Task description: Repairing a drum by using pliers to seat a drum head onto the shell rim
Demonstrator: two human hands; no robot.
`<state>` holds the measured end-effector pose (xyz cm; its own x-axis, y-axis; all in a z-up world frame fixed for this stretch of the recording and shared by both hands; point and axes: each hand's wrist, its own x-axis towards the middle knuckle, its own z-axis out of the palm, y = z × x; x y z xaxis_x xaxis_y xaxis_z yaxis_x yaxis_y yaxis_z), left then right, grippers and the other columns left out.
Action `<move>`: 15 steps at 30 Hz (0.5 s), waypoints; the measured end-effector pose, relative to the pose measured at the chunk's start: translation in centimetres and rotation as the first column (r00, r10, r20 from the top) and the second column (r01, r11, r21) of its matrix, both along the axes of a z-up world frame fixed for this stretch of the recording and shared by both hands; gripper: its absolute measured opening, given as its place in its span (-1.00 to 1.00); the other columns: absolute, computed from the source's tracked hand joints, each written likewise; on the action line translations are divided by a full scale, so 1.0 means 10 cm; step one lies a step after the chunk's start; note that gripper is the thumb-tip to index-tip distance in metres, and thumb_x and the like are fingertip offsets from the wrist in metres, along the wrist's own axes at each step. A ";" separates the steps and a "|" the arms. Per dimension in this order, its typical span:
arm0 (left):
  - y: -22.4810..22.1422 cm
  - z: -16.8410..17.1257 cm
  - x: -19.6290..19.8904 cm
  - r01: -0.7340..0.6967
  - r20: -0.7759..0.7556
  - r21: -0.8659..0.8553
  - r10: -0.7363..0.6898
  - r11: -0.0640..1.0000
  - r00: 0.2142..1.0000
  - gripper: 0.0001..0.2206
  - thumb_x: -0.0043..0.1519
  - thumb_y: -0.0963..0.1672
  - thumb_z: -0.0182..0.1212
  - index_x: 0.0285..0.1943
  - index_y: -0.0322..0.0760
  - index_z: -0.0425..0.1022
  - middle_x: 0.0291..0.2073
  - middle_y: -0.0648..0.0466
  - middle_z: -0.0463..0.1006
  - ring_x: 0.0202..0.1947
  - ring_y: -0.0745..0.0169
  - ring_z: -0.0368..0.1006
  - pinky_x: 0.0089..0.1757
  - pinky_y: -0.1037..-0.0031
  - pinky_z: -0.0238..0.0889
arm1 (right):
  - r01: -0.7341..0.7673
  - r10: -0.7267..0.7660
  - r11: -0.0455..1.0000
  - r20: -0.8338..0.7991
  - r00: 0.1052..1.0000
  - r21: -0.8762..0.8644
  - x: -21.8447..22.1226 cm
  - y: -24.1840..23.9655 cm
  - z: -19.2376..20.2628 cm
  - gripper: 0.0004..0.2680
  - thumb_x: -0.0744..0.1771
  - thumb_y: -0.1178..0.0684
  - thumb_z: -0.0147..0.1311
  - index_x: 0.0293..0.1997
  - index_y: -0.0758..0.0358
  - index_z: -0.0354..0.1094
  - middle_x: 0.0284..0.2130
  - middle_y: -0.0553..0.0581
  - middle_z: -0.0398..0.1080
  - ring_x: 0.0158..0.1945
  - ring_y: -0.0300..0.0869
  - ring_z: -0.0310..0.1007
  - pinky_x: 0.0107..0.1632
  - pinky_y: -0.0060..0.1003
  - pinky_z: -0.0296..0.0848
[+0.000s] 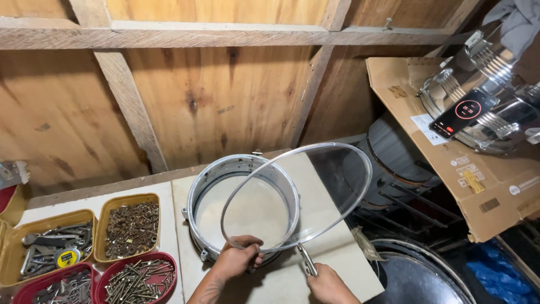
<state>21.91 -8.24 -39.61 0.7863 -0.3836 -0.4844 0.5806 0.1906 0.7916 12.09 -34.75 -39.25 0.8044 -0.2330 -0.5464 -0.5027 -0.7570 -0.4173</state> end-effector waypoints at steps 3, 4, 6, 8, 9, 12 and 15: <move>-0.01 -0.12 0.02 0.014 0.029 -0.008 -0.013 1.000 0.999 -0.82 0.33 -0.26 0.08 -0.01 -0.60 0.54 -0.47 -0.29 0.57 -0.53 0.02 0.50 -0.48 0.41 0.34 | -0.005 0.005 1.000 0.021 1.000 0.015 -0.02 0.01 -0.02 -0.93 0.24 0.03 -0.11 -0.45 0.11 0.18 -0.48 0.03 0.39 -0.33 -0.14 0.36 -0.18 -0.19 0.32; -0.01 -0.17 0.02 0.010 0.048 -0.010 -0.010 1.000 0.999 -0.83 0.32 -0.26 0.10 -0.03 -0.58 0.56 -0.47 -0.29 0.57 -0.54 0.02 0.51 -0.49 0.43 0.32 | -0.011 0.010 0.999 0.034 0.999 0.040 -0.02 0.02 0.00 -0.94 0.24 0.04 -0.11 -0.46 0.10 0.16 -0.49 0.03 0.36 -0.33 -0.14 0.34 -0.18 -0.19 0.30; -0.01 -0.18 0.02 0.004 0.050 -0.012 -0.004 1.000 0.999 -0.84 0.32 -0.26 0.11 -0.05 -0.57 0.56 -0.49 -0.30 0.57 -0.54 -0.01 0.52 -0.52 0.41 0.29 | 0.000 -0.001 0.999 0.020 1.000 0.036 -0.02 0.05 0.06 -0.94 0.24 0.04 -0.12 -0.41 0.12 0.23 -0.42 0.06 0.43 -0.27 -0.12 0.41 -0.12 -0.21 0.34; -0.01 -0.12 0.01 -0.003 0.055 -0.016 0.003 1.000 0.999 -0.86 0.31 -0.26 0.12 -0.07 -0.57 0.56 -0.50 -0.31 0.56 -0.55 -0.04 0.53 -0.54 0.40 0.25 | 0.009 -0.010 0.999 0.009 1.000 0.031 -0.01 0.06 0.11 -0.91 0.25 0.04 -0.12 -0.36 0.14 0.30 -0.35 0.09 0.50 -0.20 -0.09 0.48 -0.05 -0.24 0.38; -0.01 -0.06 0.00 -0.010 0.052 0.008 0.010 1.000 0.999 -0.87 0.31 -0.26 0.13 -0.11 -0.56 0.57 -0.51 -0.29 0.56 -0.56 -0.02 0.50 -0.54 0.41 0.24 | 0.010 -0.011 0.999 0.008 1.000 0.046 -0.01 0.06 0.12 -0.91 0.25 0.05 -0.13 -0.37 0.15 0.29 -0.37 0.08 0.48 -0.22 -0.11 0.46 -0.07 -0.26 0.37; 0.00 0.17 -0.05 -0.009 0.045 0.072 0.006 0.997 0.999 -0.87 0.31 -0.26 0.14 -0.14 -0.54 0.59 -0.52 -0.25 0.58 -0.56 0.04 0.50 -0.54 0.43 0.23 | 0.006 -0.006 0.998 0.010 1.000 0.060 -0.02 0.09 0.20 -0.90 0.26 0.05 -0.14 -0.40 0.16 0.27 -0.40 0.08 0.47 -0.25 -0.12 0.43 -0.10 -0.27 0.36; -0.01 0.17 -0.05 -0.011 0.036 0.103 0.008 0.995 0.999 -0.87 0.30 -0.25 0.14 -0.14 -0.52 0.60 -0.51 -0.25 0.60 -0.56 0.03 0.53 -0.53 0.43 0.27 | 0.009 -0.010 0.999 0.021 1.000 0.047 -0.02 0.08 0.13 -0.89 0.26 0.04 -0.13 -0.40 0.16 0.31 -0.36 0.09 0.52 -0.21 -0.10 0.48 -0.06 -0.26 0.38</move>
<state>21.45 -8.32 -37.89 0.8070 -0.3258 -0.4926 0.5504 0.1125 0.8273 11.91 -33.99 -37.91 0.8139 -0.2150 -0.5398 -0.5003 -0.7317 -0.4629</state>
